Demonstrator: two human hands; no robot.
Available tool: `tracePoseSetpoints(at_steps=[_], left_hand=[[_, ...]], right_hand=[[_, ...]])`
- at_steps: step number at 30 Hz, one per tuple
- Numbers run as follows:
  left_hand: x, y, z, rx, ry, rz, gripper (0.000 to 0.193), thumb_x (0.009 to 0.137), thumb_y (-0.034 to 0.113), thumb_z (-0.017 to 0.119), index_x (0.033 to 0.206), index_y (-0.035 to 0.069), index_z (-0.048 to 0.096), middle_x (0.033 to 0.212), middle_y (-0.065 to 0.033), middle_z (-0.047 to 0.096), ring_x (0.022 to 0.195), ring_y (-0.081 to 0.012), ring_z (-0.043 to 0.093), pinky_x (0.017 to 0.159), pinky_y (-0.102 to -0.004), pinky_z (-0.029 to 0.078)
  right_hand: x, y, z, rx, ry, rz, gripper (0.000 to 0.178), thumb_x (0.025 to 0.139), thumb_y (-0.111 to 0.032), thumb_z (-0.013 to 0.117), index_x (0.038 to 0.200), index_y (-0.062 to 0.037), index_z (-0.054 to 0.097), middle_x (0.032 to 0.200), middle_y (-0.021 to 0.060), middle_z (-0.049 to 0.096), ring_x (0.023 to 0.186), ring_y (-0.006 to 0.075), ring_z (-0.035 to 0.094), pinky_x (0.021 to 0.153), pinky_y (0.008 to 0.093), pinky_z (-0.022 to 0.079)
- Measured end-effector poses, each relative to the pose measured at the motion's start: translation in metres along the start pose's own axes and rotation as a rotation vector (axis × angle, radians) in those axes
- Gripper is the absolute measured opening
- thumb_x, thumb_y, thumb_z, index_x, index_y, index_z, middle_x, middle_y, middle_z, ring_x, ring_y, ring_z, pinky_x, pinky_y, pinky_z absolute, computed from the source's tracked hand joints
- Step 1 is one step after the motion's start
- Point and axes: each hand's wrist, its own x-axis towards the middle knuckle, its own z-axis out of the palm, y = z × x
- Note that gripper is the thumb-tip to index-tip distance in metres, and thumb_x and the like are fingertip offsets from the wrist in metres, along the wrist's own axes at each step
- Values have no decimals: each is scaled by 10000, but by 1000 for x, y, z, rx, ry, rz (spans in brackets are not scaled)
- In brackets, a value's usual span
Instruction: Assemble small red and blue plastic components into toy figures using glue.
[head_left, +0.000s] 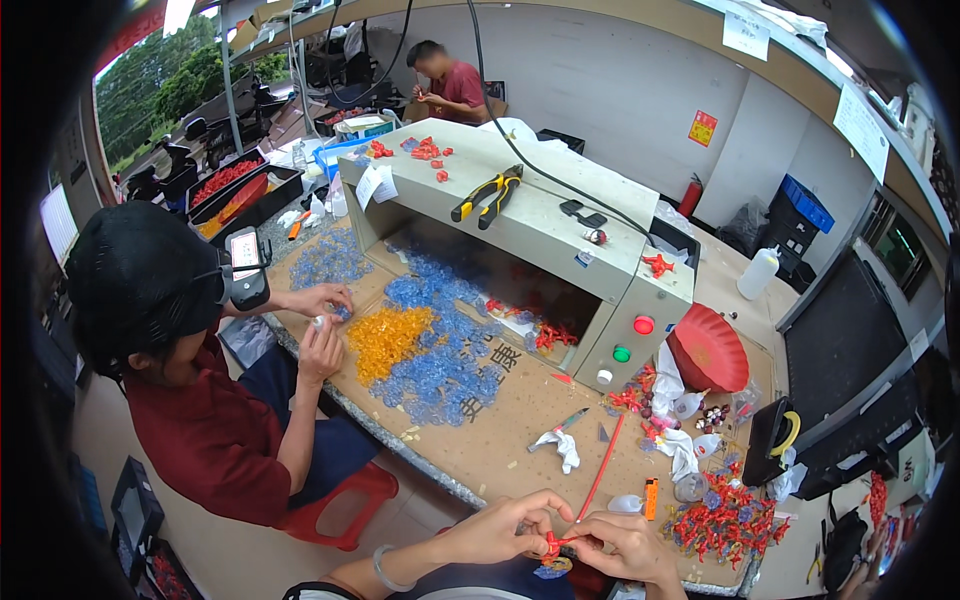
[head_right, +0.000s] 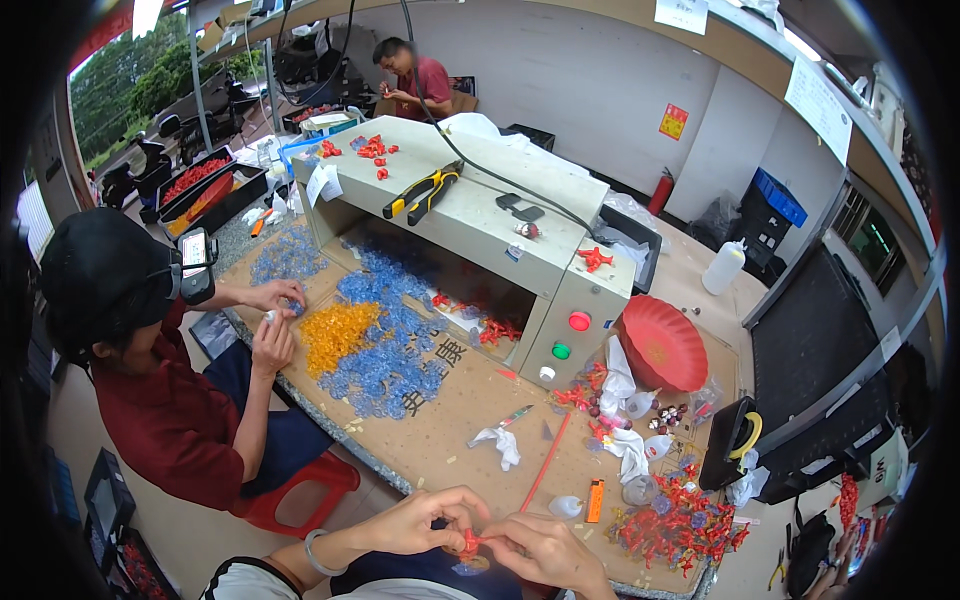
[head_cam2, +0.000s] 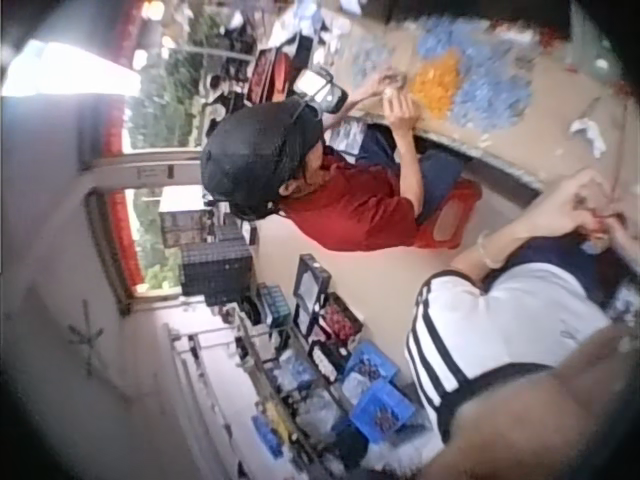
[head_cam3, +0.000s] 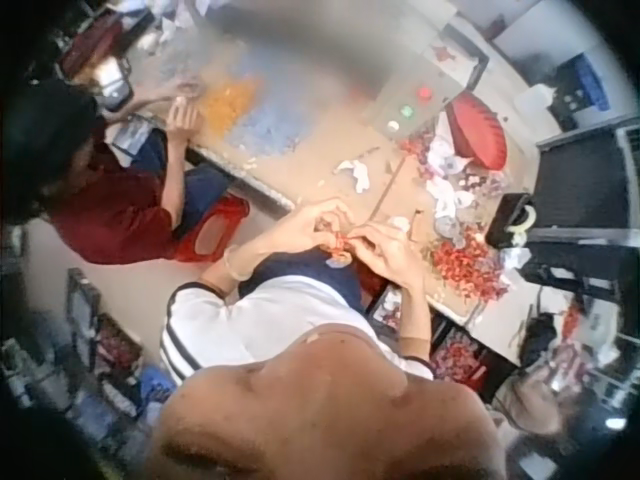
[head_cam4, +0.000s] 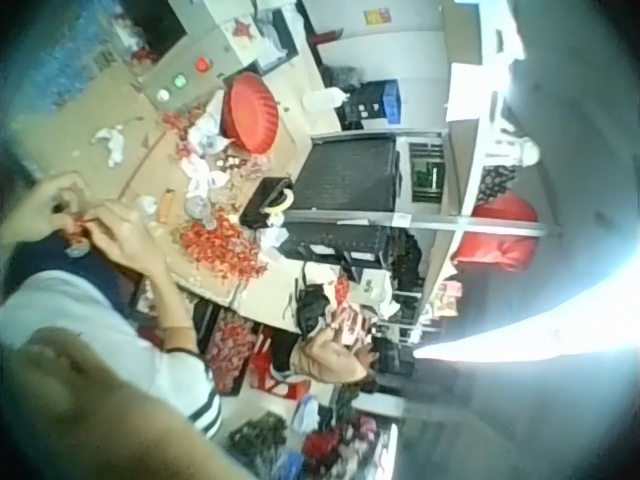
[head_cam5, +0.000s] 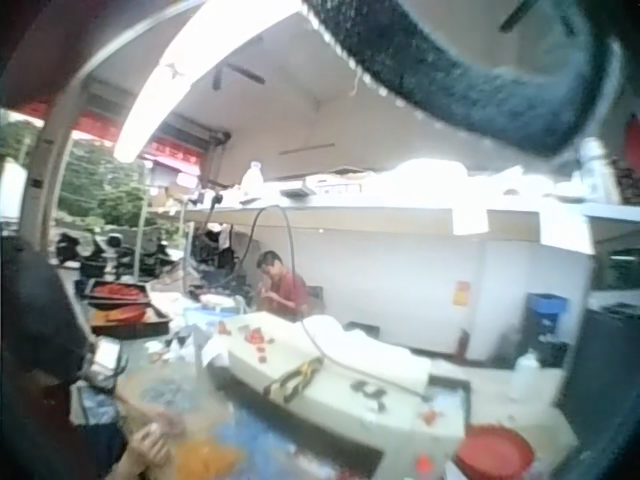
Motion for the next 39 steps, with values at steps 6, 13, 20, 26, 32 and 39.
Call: tracePoseSetpoints(at_steps=[6,13,20,26,32,39], left_hand=[[1,4,10,69,-1,-29,413,803,-7,610,1198,45,503,723,-23,618,640,-86,570,644,-248,463],[4,11,27,150,5,-22,415,797,-10,614,1193,52,505,701,-16,604,639,-90,565,634,-249,457],[12,17,42,118,-38,-52,405,799,-5,625,1179,55,496,692,-6,583,647,-97,547,645,-262,431],[14,17,41,100,-50,-10,394,805,-3,615,1176,44,491,695,-4,575,644,-86,540,642,-246,429],[13,15,35,101,-60,-13,395,805,-8,603,1180,45,488,695,-8,580,647,-89,543,649,-248,431],[5,8,28,104,-50,4,408,806,-5,603,1194,55,489,722,-19,611,655,-92,563,646,-249,442]], right_hand=[[-15,10,2,42,9,3,139,797,-39,687,934,-13,694,790,72,671,628,153,624,513,263,494],[-33,10,-1,79,65,-21,143,787,-39,698,928,-13,694,779,68,672,599,143,616,503,255,484],[-46,6,-9,-29,136,-53,135,769,-51,707,902,-32,697,754,58,669,604,145,623,522,259,485],[-48,-5,-11,-14,131,52,145,772,-55,708,917,-42,702,748,63,665,607,150,623,527,263,483],[-43,-4,-7,-8,145,41,146,774,-51,706,919,-42,699,749,54,666,594,147,620,524,261,481],[-35,-10,-1,-40,121,41,139,764,-42,707,902,-43,695,740,54,663,586,145,617,517,260,476]])
